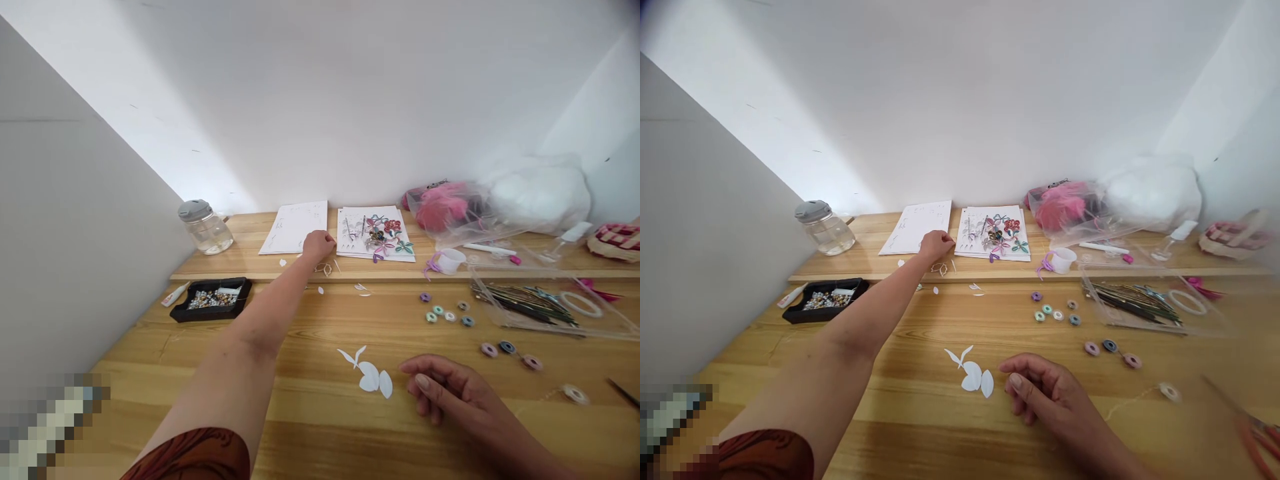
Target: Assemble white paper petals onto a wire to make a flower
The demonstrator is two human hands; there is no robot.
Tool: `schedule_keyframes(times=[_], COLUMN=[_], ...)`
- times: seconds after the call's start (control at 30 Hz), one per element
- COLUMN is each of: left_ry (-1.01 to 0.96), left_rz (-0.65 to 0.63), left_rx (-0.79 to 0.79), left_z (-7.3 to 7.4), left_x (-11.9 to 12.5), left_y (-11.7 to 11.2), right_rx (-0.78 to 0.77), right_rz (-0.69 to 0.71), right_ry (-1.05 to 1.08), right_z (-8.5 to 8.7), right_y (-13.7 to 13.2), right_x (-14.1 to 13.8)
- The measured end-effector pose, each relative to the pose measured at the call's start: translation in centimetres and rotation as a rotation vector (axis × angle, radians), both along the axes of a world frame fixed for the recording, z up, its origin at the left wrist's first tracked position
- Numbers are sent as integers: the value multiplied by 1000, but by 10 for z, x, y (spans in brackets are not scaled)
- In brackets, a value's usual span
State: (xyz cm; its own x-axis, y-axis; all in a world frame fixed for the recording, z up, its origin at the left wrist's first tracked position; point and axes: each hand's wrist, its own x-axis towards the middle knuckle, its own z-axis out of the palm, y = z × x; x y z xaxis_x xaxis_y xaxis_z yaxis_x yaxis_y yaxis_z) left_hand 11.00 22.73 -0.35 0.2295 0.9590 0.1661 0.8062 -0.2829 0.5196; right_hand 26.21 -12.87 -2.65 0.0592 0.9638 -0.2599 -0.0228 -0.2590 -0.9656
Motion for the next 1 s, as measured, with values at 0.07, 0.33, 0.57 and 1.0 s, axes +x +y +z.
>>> schedule_keyframes(times=[0.07,0.33,0.57,1.0], left_ry=[-14,-10,85,77], left_rz=[10,0,-130,-41], left_rx=[-17,-1,48,91], left_z=[0,7,11,26], left_x=[3,2,-5,-6], left_y=[0,-4,-2,-3], right_rx=[-7,-16,-10,-31], right_rz=[-7,1,20,25], right_ry=[7,11,1,-11], right_z=[1,4,3,5], right_y=[0,0,0,1], right_x=[0,-1,0,1])
